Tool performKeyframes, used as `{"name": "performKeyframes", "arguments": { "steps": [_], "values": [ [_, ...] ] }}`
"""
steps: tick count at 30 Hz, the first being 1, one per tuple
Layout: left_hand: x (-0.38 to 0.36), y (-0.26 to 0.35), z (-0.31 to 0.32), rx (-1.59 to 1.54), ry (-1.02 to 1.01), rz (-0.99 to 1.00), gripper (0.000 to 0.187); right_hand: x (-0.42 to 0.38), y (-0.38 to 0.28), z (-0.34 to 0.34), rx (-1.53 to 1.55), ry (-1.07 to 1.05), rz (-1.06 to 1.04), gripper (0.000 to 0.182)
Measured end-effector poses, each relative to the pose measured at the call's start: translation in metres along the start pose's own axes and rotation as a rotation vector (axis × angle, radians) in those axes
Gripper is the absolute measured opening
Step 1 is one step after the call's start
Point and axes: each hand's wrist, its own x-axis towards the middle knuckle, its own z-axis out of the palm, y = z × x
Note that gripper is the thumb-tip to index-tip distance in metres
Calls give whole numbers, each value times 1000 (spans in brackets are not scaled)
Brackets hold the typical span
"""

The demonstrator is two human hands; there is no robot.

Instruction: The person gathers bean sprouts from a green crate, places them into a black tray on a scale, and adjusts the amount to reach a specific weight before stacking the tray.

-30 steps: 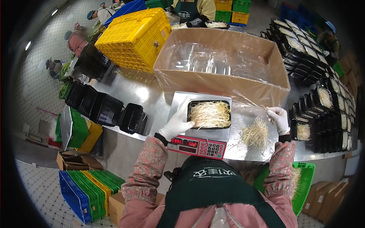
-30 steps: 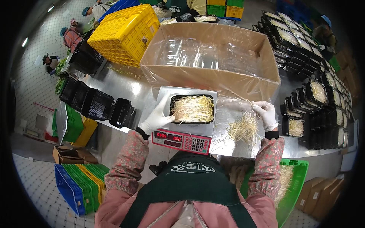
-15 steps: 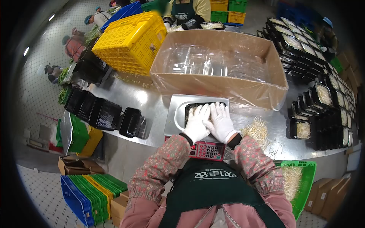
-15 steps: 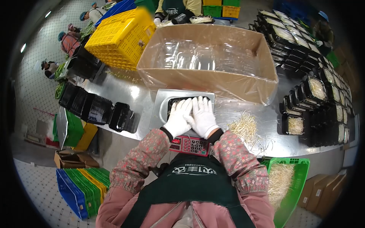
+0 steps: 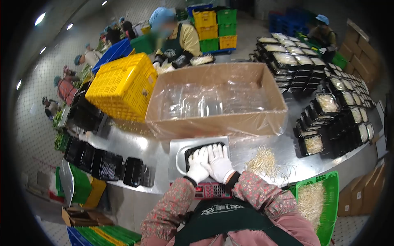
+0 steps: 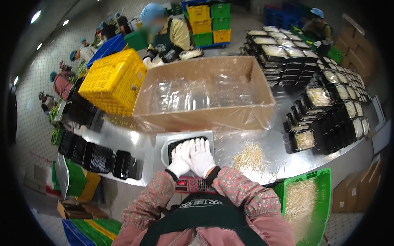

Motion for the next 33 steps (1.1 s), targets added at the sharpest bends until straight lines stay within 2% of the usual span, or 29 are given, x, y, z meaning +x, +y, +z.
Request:
{"name": "performKeyframes", "arguments": {
  "steps": [2,4,9,11,14,15,17,18,19,20,22,23,24,25,26,28,30,31,33],
  "values": [
    [0,-3,4,18,13,16,66,1,8,22,92,52,-28,81],
    [3,1,-4,41,-26,14,65,3,6,16,119,37,2,81],
    [8,6,-14,68,-92,-7,66,16,4,1,295,-99,101,87],
    [9,7,-16,59,-116,-22,67,18,8,6,317,-87,81,88],
    [6,-2,-12,60,-116,36,72,15,11,0,373,-145,47,87],
    [8,-4,-21,-36,-169,65,76,16,15,-6,394,-170,35,86],
    [10,-9,-49,-233,-281,115,84,12,16,-30,310,-102,-21,82],
    [7,-12,-58,-207,-225,163,88,9,16,-37,270,-72,-50,81],
    [5,-17,-68,-180,-168,210,92,5,16,-39,214,178,-98,64],
    [3,-22,-77,-151,-114,257,97,2,16,-42,331,159,-153,57],
    [1,-38,-82,-39,-134,273,104,-15,0,-75,567,118,-262,44],
    [0,-50,-75,4,-153,255,106,-26,-14,-74,610,134,-361,30],
    [0,-56,-70,47,-170,237,107,-32,-26,-73,630,-62,-446,30],
    [2,-53,-73,49,-195,203,110,-37,-38,-40,693,-43,-567,31],
    [5,-48,-76,37,-207,185,109,-42,-49,-34,608,-275,-572,36],
    [9,-38,-80,11,-232,147,108,-46,-54,27,390,-200,-724,46],
    [8,-38,-76,-6,-203,142,109,-50,-31,41,109,-286,-704,55],
    [8,-38,-76,-25,-206,126,110,-56,-10,48,157,-285,-673,57],
    [5,-39,-79,-80,-200,111,110,-68,35,37,250,-123,-658,44]
  ]
}}
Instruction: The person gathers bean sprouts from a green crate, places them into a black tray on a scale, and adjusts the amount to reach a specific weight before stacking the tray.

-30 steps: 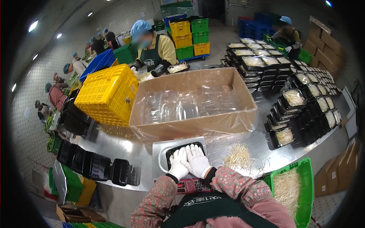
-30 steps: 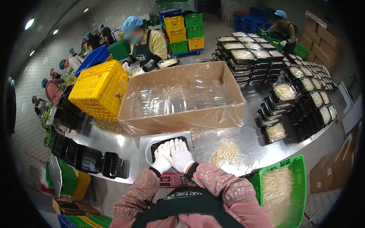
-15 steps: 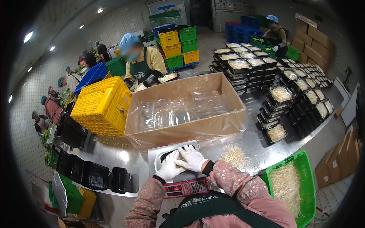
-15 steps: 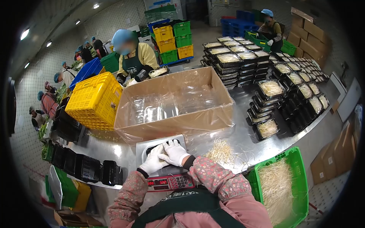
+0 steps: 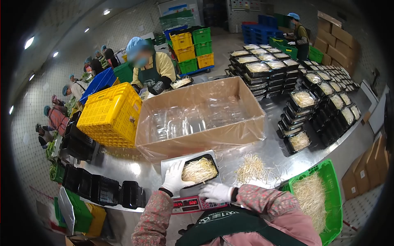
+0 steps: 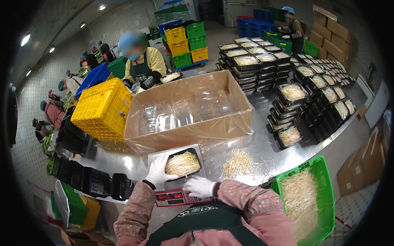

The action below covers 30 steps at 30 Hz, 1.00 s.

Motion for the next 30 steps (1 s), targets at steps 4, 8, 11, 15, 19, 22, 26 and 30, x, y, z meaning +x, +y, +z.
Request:
{"name": "performKeyframes", "arguments": {
  "steps": [4,8,11,15,19,22,26,30],
  "values": [
    [-12,-11,-15,-125,60,21,113,-93,41,-62,-123,174,212,23],
    [-29,-23,-24,-150,128,0,109,-121,64,-90,-252,535,479,19],
    [-25,-12,-23,-177,151,42,105,-80,48,-112,-17,787,629,22],
    [3,20,-15,-89,217,155,102,-6,27,-114,173,852,457,33],
    [24,28,32,-112,229,156,89,57,18,-72,252,568,466,55],
    [38,21,58,89,246,94,70,79,26,-31,61,272,665,80],
    [33,39,42,7,150,-1,69,69,49,-67,356,189,505,81],
    [30,40,40,-35,160,7,77,50,61,-121,463,329,397,59]
  ]
}}
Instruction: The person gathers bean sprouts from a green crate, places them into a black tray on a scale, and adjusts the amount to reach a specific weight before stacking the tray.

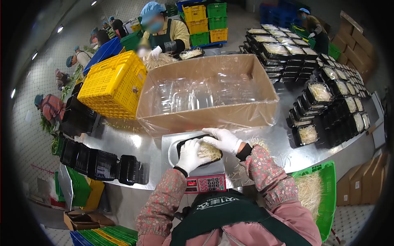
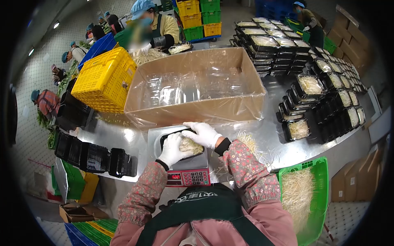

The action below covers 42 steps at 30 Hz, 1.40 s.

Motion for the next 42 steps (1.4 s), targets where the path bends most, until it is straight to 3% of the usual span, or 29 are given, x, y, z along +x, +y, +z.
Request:
{"name": "performKeyframes", "arguments": {
  "steps": [3,7,9,11,15,18,20,22,25,26,28,32,35,36,39,42],
  "values": [
    [-3,-3,-9,-77,-46,47,86,11,11,-51,85,189,119,49],
    [-9,12,-32,-172,31,75,83,44,105,-125,-65,492,244,57],
    [-15,21,-45,-248,109,49,77,55,134,-168,-205,494,497,66],
    [-28,27,-58,-383,203,-81,70,67,176,-201,-508,429,702,76],
    [-68,17,-72,-444,305,-405,59,91,197,-217,-723,68,995,108],
    [-107,4,-63,-505,376,-545,62,92,183,-196,-884,-203,971,117],
    [-108,29,-76,-513,443,-710,46,105,251,-193,-839,-251,965,130],
    [-126,24,-61,-694,518,-852,42,120,329,-195,-774,-252,941,143],
    [-126,29,-49,-719,583,-894,36,129,331,-195,-955,-293,741,106],
    [-125,33,-48,-681,592,-883,35,128,289,-197,-1002,-377,678,87],
    [-115,41,-50,-665,589,-809,30,124,262,-191,-1051,-358,521,22],
    [-107,43,-49,-566,565,-662,24,121,243,-184,-1105,-355,323,22],
    [-102,51,-52,-539,571,-618,23,111,214,-186,-1148,-339,347,21],
    [-102,52,-51,-531,570,-602,23,103,216,-184,-1282,-262,201,24],
    [-104,56,-53,-517,582,-571,23,95,218,-186,-1166,-353,81,30],
    [-108,67,-64,-452,575,-549,23,102,209,-180,-1059,-181,49,29]
  ]
}}
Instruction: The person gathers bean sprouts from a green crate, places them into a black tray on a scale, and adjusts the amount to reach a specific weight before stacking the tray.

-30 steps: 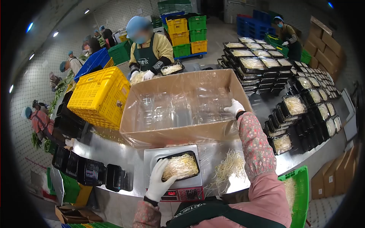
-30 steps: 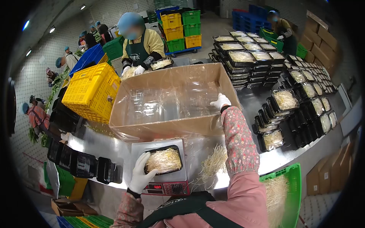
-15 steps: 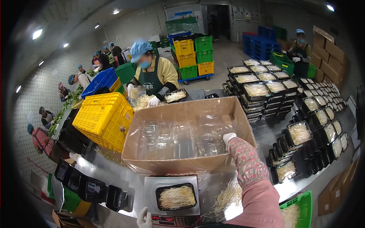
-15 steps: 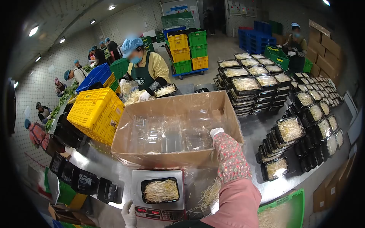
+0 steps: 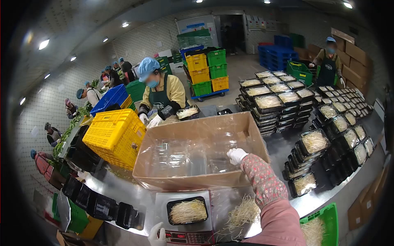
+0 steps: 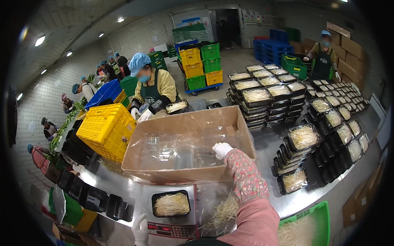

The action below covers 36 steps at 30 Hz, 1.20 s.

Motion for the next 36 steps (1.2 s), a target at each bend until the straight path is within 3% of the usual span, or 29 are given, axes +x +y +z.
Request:
{"name": "performKeyframes", "arguments": {
  "steps": [2,5,8,11,13,15,17,20,23,24,25,27,28,29,31,34,36],
  "values": [
    [-6,-9,-12,141,-11,93,23,3,-5,-7,44,174,55,29],
    [-17,-15,-20,64,40,15,24,8,0,-2,100,533,139,30],
    [-22,-15,-22,-33,71,-84,25,-11,-15,-41,211,840,197,27],
    [-20,-52,-15,-154,14,-177,39,-31,-42,-78,626,1235,183,25],
    [-13,-51,-3,-243,10,-122,40,-54,-70,-116,1006,1342,222,15],
    [-5,-29,8,-407,-1,-124,47,-77,-96,-140,1428,1323,216,17],
    [4,4,20,-643,-16,-186,64,-109,-136,-159,1753,1127,196,18],
    [12,40,40,-786,60,-48,60,-143,-208,-137,1941,727,146,20],
    [20,12,47,-621,-145,-170,54,-160,-270,-71,2080,478,272,30],
    [22,-2,51,-577,-127,-224,49,-165,-281,-53,1961,465,310,34],
    [28,-25,58,-523,-98,-154,46,-167,-285,-43,1841,451,348,37],
    [50,-77,75,-412,-43,-21,40,-157,-277,-33,1198,439,334,41],
    [65,-67,78,-284,67,72,29,-152,-273,-29,880,416,326,44],
    [71,-58,75,-132,85,-12,25,-140,-272,-26,803,498,322,48],
    [92,-63,74,228,49,-14,25,-117,-266,-19,699,361,335,43],
    [113,-159,97,57,22,-33,25,-109,-265,-46,715,115,404,39],
    [111,-161,91,-187,-59,-66,27,-112,-265,-49,809,59,425,41]
  ]
}}
